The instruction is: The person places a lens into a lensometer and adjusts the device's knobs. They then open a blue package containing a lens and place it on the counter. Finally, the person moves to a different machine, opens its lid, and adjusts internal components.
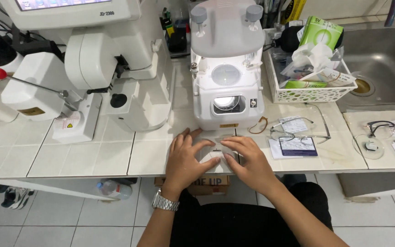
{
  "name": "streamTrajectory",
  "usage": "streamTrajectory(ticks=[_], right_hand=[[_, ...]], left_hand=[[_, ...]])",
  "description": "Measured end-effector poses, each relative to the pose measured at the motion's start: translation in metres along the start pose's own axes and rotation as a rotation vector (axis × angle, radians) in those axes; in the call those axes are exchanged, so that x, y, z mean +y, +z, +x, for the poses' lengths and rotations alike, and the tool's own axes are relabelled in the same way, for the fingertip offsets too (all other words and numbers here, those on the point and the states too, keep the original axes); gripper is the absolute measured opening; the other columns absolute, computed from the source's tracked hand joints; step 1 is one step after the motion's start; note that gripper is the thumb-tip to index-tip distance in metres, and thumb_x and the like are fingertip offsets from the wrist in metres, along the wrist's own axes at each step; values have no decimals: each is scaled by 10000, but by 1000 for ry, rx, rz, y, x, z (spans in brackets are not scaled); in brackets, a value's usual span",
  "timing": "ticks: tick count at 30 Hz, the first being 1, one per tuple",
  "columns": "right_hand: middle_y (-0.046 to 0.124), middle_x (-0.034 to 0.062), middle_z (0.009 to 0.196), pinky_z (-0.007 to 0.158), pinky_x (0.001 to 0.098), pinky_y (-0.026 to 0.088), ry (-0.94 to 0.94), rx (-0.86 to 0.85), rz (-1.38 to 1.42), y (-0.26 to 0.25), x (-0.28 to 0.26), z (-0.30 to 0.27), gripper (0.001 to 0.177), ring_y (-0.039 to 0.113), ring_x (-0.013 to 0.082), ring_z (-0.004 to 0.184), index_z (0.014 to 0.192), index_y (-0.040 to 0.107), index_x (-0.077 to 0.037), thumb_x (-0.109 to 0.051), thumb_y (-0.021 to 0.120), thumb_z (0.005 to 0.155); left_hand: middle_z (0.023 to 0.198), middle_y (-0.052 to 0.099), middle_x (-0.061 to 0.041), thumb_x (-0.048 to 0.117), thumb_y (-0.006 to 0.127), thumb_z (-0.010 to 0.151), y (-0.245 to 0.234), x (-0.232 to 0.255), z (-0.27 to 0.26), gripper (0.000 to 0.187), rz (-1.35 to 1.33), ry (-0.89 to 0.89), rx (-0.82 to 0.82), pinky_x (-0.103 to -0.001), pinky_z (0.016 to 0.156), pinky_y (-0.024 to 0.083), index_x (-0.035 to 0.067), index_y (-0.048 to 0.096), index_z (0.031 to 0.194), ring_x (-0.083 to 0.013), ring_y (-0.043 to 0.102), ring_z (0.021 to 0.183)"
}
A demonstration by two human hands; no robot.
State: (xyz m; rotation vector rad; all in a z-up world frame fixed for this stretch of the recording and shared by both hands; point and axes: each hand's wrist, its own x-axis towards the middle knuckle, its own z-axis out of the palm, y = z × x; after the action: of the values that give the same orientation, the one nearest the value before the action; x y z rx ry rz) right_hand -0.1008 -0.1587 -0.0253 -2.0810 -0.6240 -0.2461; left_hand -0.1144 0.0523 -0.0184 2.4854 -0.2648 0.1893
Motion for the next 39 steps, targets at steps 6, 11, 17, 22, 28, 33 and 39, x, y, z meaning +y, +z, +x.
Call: streamTrajectory(ticks=[6, 11, 17, 22, 28, 33, 39], right_hand=[[722, 182, 972, 821, 415, 584, -357, 344, 153, -63, -32, 79, 261, 697, 320, 920, 1141, 744, 42, 118, 638, 915], [615, 128, 867, 726, 291, 528, -276, 399, 250, -104, -89, 103, 210, 590, 183, 748, 1223, 684, 53, 102, 509, 1117], [816, -26, 852, 763, 306, 585, -90, -218, 134, -48, -68, 17, 363, 741, 115, 734, 1124, 790, -174, -34, 581, 861], [621, 46, 771, 639, 359, 478, -159, -332, 97, -35, -15, -59, 283, 606, 230, 704, 1200, 722, -129, -43, 585, 967], [526, 147, 1453, 1138, 513, 407, 83, 411, -562, -120, 46, -64, 508, 513, 335, 1361, 1434, 582, -130, -193, 695, 943], [534, 106, 1490, 1118, 508, 367, 491, 219, -433, -150, 85, -56, 429, 463, 315, 1391, 1247, 707, -231, -418, 747, 863], [726, 50, 1259, 1023, 405, 472, 180, 345, -353, -145, 101, -60, 137, 608, 257, 1227, 1032, 774, -177, -224, 755, 905]], left_hand=[[958, 631, -146, 603, 698, 846, -3, -3, -3, 524, -46, -5, 65, -551, 1141, 295, 181, 757, 1151, -366, 578, 1110], [1025, 661, -58, 340, 570, 959, 16, -21, -6, 301, -22, 69, 254, -441, 952, 490, 117, 722, 1093, -280, 605, 1070], [535, 516, 10, 330, 577, 1023, 6, -22, -16, 495, -431, -234, 438, -292, 519, 401, 110, 467, 593, -104, 479, 519], [1098, 732, -26, 241, 635, 965, 9, -19, -8, 221, -128, 178, 271, -383, 949, 500, 123, 725, 1130, -221, 630, 1058], [1203, 699, -36, 244, 644, 948, 32, 10, -3, 218, 215, 393, 248, -488, 944, 489, 166, 740, 1128, -299, 576, 1136], [1254, 671, -165, 186, 661, 941, 59, 81, 33, 371, 16, 496, 224, -473, 946, 522, 2, 644, 1262, -349, 609, 1121], [1391, 545, -245, 342, 704, 930, 110, 123, 77, 777, 32, 439, -18, -509, 958, 476, -58, 372, 1507, -422, 542, 1169]])
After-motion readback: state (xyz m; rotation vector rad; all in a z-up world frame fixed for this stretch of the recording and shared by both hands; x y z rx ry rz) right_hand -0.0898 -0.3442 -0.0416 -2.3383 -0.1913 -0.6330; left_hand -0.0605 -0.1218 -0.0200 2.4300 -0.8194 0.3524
